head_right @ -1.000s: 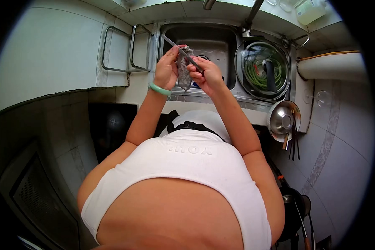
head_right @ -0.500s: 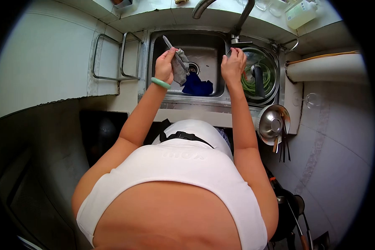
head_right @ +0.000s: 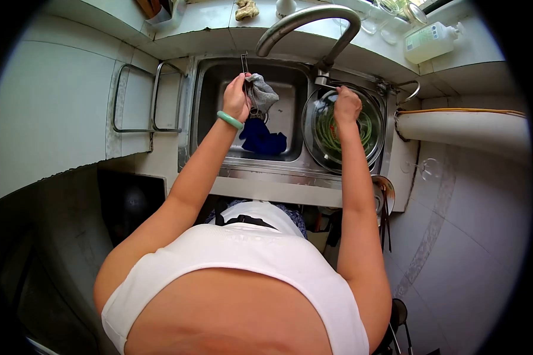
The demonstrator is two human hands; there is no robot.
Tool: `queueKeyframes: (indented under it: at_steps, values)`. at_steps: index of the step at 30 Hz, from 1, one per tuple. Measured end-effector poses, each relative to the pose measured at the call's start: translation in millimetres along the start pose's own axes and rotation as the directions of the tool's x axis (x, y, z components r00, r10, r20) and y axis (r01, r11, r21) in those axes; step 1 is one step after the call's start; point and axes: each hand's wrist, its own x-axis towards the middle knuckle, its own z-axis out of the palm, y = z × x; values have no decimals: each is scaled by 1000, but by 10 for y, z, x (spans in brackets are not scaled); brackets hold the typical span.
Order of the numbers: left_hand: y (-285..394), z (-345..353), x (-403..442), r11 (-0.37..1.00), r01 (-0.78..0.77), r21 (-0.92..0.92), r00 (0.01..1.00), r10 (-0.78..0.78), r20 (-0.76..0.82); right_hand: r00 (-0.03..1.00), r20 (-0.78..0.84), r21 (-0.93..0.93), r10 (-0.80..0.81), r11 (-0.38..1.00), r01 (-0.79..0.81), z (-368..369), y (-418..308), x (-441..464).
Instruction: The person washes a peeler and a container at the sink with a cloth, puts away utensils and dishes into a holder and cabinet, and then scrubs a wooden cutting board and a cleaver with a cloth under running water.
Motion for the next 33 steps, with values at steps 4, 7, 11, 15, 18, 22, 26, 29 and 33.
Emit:
queueKeyframes:
  at_steps: [4,7,11,15,18,22,26,29,33]
  values:
    - [-33,-15,84,993,-96,70,995,97,1,1000,-16,44,-8,999,9,5,19,36]
    - [-17,-3,77,986,-115,123,991,121,-51,999,-41,88,12,996,-8,-5,-20,6]
    - [-1,-51,169,965,-174,196,981,186,-47,898,-412,124,-157,966,226,-277,-450,-159]
    - [64,-28,177,957,-122,262,984,151,-94,987,22,741,-157,666,90,-199,-1149,-568]
    - [53,-32,113,970,-84,230,983,118,-140,941,302,935,-151,237,-263,10,-1700,-768]
    - [-48,-301,64,966,-96,239,972,143,-188,724,656,638,-214,-356,-683,285,-1937,-815]
    - [-119,-527,25,925,-4,380,989,61,-138,945,326,857,-31,432,-281,180,-1792,-821]
    - [-143,-555,-2,944,27,328,996,2,-86,966,242,897,94,358,-260,191,-1680,-791]
    - [-88,-502,-10,935,96,341,991,-59,-119,949,241,928,202,240,-286,107,-1665,-694]
